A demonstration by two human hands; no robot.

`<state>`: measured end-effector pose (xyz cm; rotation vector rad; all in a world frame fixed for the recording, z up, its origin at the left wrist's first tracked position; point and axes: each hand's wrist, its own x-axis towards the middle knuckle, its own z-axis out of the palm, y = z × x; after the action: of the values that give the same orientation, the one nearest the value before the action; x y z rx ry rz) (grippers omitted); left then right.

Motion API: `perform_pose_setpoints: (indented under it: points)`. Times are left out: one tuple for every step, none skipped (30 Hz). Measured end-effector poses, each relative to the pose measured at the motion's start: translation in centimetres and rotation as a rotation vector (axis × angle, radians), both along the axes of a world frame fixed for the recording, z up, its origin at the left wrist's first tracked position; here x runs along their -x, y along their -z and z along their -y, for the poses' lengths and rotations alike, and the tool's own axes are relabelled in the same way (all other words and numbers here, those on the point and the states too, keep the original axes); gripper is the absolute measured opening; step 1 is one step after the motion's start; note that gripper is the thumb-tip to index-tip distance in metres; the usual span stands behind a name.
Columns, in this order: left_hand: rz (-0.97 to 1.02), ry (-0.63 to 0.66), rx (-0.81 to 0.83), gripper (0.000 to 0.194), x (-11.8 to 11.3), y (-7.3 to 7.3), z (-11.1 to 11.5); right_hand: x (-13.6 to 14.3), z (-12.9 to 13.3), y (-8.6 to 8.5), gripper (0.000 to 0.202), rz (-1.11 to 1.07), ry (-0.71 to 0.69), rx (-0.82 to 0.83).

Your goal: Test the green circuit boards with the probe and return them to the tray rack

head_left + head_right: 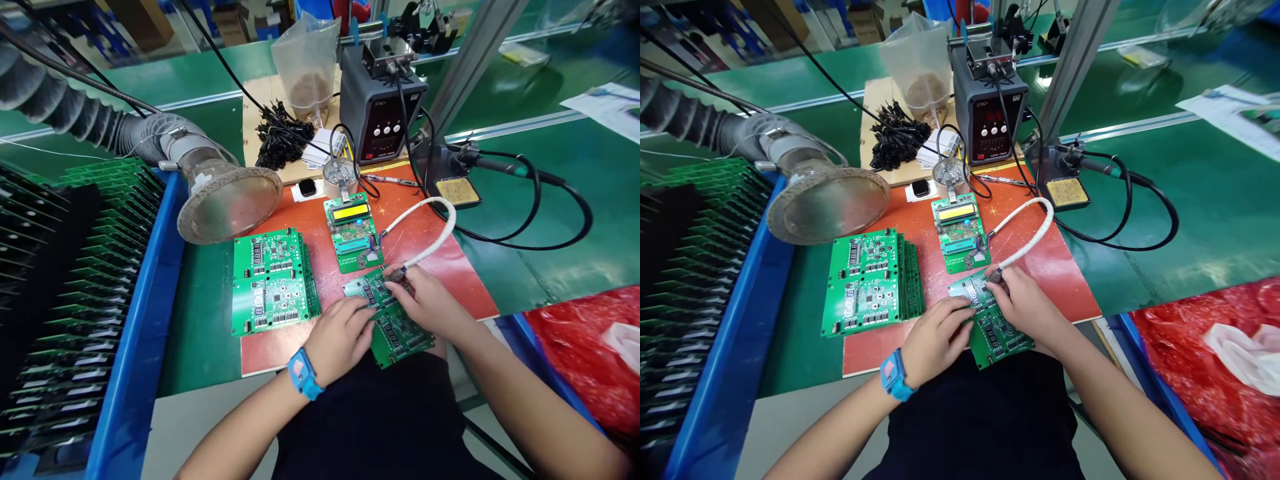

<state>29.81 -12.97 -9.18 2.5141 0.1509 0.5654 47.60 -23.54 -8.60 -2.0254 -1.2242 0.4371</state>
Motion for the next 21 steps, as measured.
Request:
perform_pose_setpoints:
  points:
    - [0.018, -0.014, 0.018, 0.022, 0.0, 0.7, -0.3, 0.0, 0.0, -0.1, 0.011, -0.002, -0.001, -0.001]
    - [0.031, -0.018, 0.036, 0.026, 0.0, 1.2, -0.5, 0.1, 0.0, -0.1, 0.011, -0.003, -0.002, -0.002]
    - [0.046, -0.020, 0.055, 0.031, 0.1, 1.5, -0.6, 0.1, 0.0, -0.1, 0.011, -0.004, -0.002, -0.004]
    - [0.057, -0.025, 0.077, 0.034, 0.2, 1.6, -0.7, 0.1, 0.0, -0.1, 0.011, -0.006, -0.001, -0.005]
    - [0.068, -0.043, 0.106, 0.036, 0.2, 1.7, -0.7, 0.2, 0.0, -0.2, 0.011, -0.008, 0.001, -0.005]
    - [0.079, -0.070, 0.135, 0.037, 0.3, 1.7, -0.6, 0.2, 0.0, -0.2, 0.010, -0.011, 0.002, -0.004]
    - [0.090, -0.097, 0.158, 0.036, 0.3, 1.7, -0.6, 0.2, 0.0, -0.3, 0.010, -0.012, 0.003, 0.001]
    - [0.099, -0.117, 0.172, 0.035, 0.3, 1.8, -0.5, 0.3, 0.0, -0.3, 0.010, -0.011, 0.002, 0.007]
    - [0.106, -0.129, 0.175, 0.033, 0.2, 1.8, -0.4, 0.3, 0.0, -0.4, 0.010, -0.008, -0.001, 0.014]
    - [0.111, -0.132, 0.169, 0.030, 0.2, 1.8, -0.4, 0.3, 0.0, -0.5, 0.010, -0.003, -0.002, 0.018]
    - [0.115, -0.129, 0.159, 0.028, 0.2, 1.9, -0.3, 0.3, 0.0, -0.6, 0.011, 0.002, -0.002, 0.020]
    - [0.116, -0.123, 0.146, 0.024, 0.1, 1.9, -0.3, 0.3, -0.1, -0.7, 0.011, 0.006, -0.001, 0.019]
    - [0.115, -0.118, 0.132, 0.021, 0.1, 1.9, -0.2, 0.3, -0.1, -0.7, 0.011, 0.006, 0.002, 0.017]
    - [0.112, -0.115, 0.117, 0.019, 0.0, 1.9, -0.2, 0.3, -0.1, -0.7, 0.010, 0.005, 0.006, 0.015]
    - [0.110, -0.113, 0.100, 0.018, 0.0, 1.8, -0.2, 0.2, -0.1, -0.7, 0.010, 0.005, 0.009, 0.013]
    - [0.107, -0.111, 0.082, 0.017, 0.0, 1.8, -0.2, 0.2, -0.1, -0.7, 0.010, 0.003, 0.012, 0.013]
    - [0.105, -0.110, 0.065, 0.016, 0.0, 1.8, -0.2, 0.2, -0.1, -0.7, 0.010, 0.000, 0.015, 0.014]
    - [0.104, -0.108, 0.050, 0.016, -0.1, 1.7, -0.2, 0.2, -0.2, -0.6, 0.010, -0.006, 0.018, 0.017]
    - [0.103, -0.106, 0.038, 0.017, -0.1, 1.7, -0.2, 0.2, -0.2, -0.6, 0.010, -0.012, 0.021, 0.020]
    - [0.100, -0.104, 0.028, 0.018, -0.1, 1.7, -0.2, 0.2, -0.2, -0.6, 0.011, -0.020, 0.022, 0.023]
    - [0.095, -0.102, 0.021, 0.019, -0.1, 1.7, -0.2, 0.2, -0.2, -0.6, 0.011, -0.027, 0.022, 0.025]
